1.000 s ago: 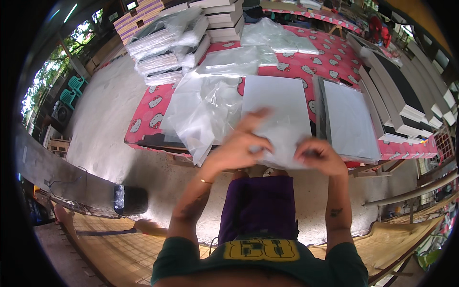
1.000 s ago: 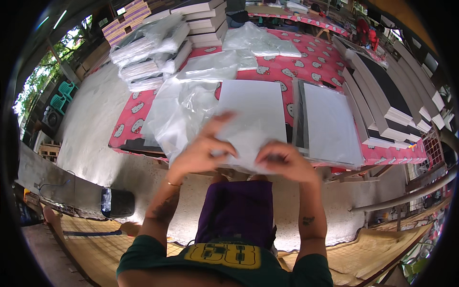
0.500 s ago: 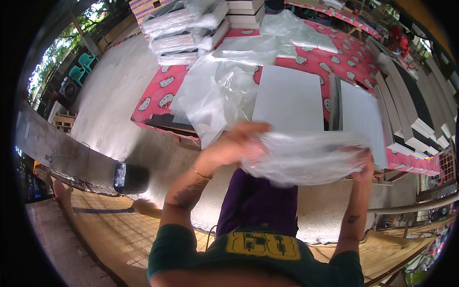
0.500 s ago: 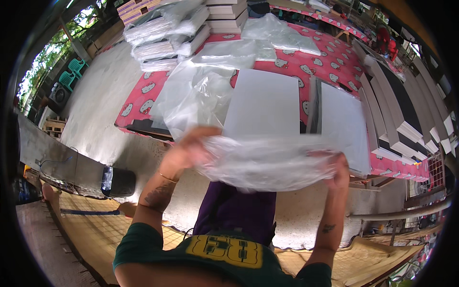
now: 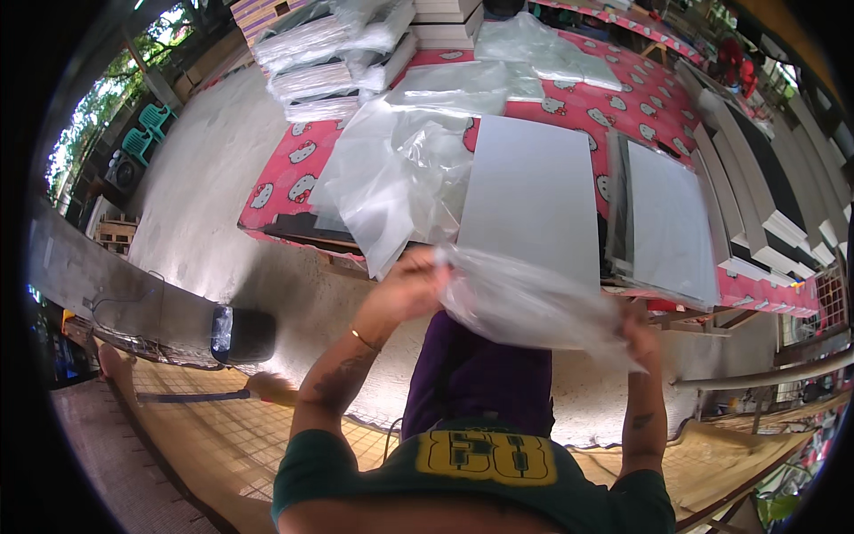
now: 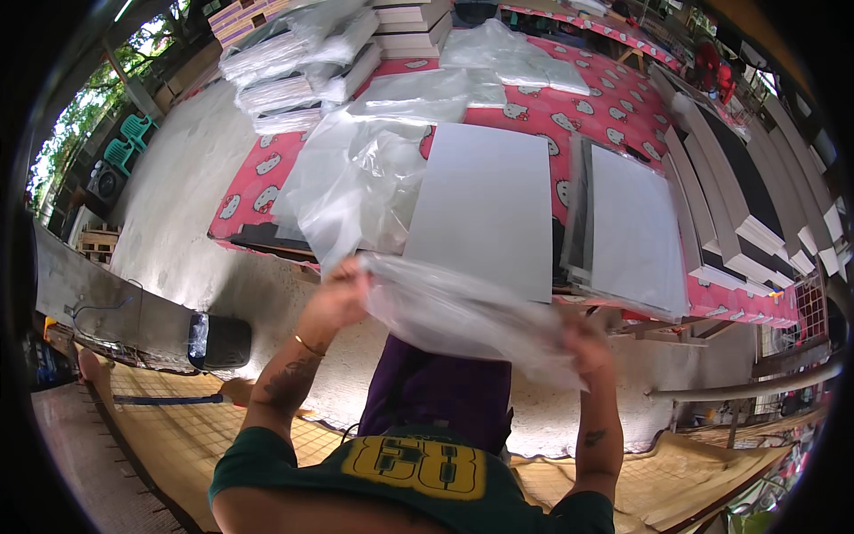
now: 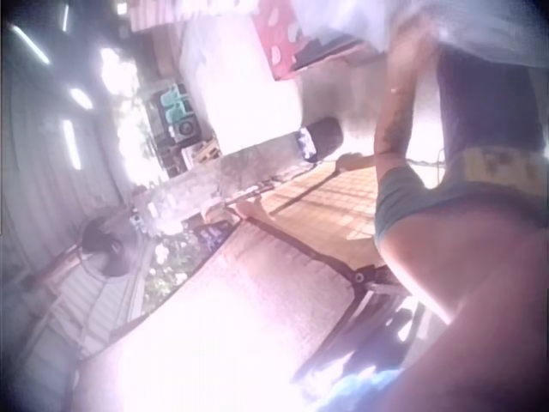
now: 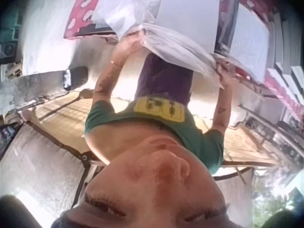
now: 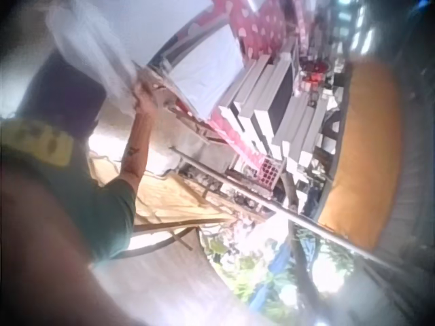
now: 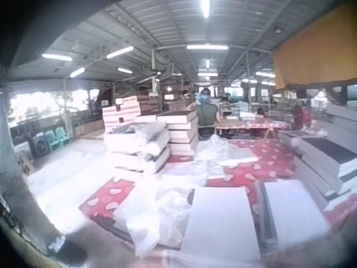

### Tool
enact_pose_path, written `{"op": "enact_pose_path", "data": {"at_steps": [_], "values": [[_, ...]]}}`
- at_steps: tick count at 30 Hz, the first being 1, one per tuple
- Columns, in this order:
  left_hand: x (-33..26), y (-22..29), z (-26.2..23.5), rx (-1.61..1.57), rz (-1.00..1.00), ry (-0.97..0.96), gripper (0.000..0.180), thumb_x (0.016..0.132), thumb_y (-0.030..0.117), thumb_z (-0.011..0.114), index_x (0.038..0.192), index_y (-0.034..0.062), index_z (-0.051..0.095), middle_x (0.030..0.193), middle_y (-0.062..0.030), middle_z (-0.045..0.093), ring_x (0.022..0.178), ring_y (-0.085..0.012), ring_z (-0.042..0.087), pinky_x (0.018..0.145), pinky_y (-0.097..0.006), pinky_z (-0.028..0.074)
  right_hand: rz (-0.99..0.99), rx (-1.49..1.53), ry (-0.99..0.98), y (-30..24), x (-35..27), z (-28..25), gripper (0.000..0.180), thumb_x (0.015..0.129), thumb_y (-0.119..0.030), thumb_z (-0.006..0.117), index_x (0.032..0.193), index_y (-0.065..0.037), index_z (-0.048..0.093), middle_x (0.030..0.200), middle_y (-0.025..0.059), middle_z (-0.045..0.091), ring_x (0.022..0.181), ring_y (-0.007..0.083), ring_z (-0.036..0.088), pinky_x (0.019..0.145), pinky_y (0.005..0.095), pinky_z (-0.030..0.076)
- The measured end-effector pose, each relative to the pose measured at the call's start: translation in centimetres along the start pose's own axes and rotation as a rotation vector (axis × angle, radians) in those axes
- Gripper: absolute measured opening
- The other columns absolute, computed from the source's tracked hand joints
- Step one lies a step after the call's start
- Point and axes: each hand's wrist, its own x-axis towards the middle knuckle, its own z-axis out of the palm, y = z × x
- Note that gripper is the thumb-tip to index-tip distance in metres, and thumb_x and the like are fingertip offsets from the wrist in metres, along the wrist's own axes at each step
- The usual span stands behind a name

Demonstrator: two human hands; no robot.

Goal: The person puts black rectangular items into clear plastic bags by hand and stacks them on a table.

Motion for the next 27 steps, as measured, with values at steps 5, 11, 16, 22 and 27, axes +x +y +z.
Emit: {"op": "enact_pose_path", "data": {"at_steps": [5, 11, 16, 22, 27], "values": [[-1.9, -1.1, -4.7, -0.185, -0.286, 0.007, 0.032, 0.086, 0.008, 0.055, 0.117, 0.0005, 0.057, 0.107, -0.0154, 0.062, 0.097, -0.0253, 0.062, 0.078, -0.036, 0.052, -0.193, 0.374, 0.007, 0.9, 0.2, 3.1, 0.06, 0.073, -0.021, 0.07, 0.126, 0.0, 0.052, 0.104, 0.0082, 0.06, 0.088, 0.0164, 0.057, 0.077, 0.0302, 0.046], [-2.5, -2.8, -3.4, 0.047, -0.092, 0.247, 0.025, 0.075, 0.0, 0.054, 0.1, 0.0015, 0.054, 0.083, -0.0076, 0.058, 0.071, -0.0187, 0.056, 0.069, -0.032, 0.046, -0.16, -0.245, 0.429, 2.3, 1.0, 5.5, 0.052, 0.085, 0.003, 0.052, 0.136, -0.007, 0.045, 0.095, 0.0038, 0.054, 0.083, 0.0121, 0.053, 0.065, 0.0273, 0.046], [-0.3, -6.8, -1.3, 0.795, 0.051, 0.598, 0.028, 0.087, -0.003, 0.047, 0.114, -0.0015, 0.054, 0.076, -0.0043, 0.057, 0.059, -0.0116, 0.05, 0.052, -0.022, 0.039, -0.334, -0.339, 0.956, 3.6, 4.6, 7.6, 0.043, 0.087, 0.001, 0.053, 0.129, -0.006, 0.053, 0.088, 0.0037, 0.056, 0.076, 0.0099, 0.052, 0.063, 0.0238, 0.045], [-1.6, -5.8, 0.2, 0.904, 0.251, 0.573, 0.028, 0.083, -0.003, 0.056, 0.111, -0.0005, 0.059, 0.09, -0.0084, 0.064, 0.072, -0.0121, 0.058, 0.063, -0.025, 0.046, -0.432, -0.076, 0.907, 2.0, 2.7, 8.3, 0.043, 0.087, 0.0, 0.048, 0.129, -0.007, 0.053, 0.1, 0.0068, 0.058, 0.068, 0.0096, 0.053, 0.055, 0.0214, 0.043], [-2.4, 1.6, 2.9, 0.006, 0.217, 0.302, 0.041, 0.084, 0.004, 0.06, 0.124, 0.0027, 0.051, 0.105, -0.0138, 0.062, 0.096, -0.0232, 0.06, 0.091, -0.038, 0.047, -0.637, 0.476, 0.231, -4.6, -2.5, 5.0, 0.045, 0.083, -0.005, 0.062, 0.126, 0.0, 0.05, 0.104, 0.0091, 0.061, 0.092, 0.0194, 0.06, 0.076, 0.0327, 0.052]]}}
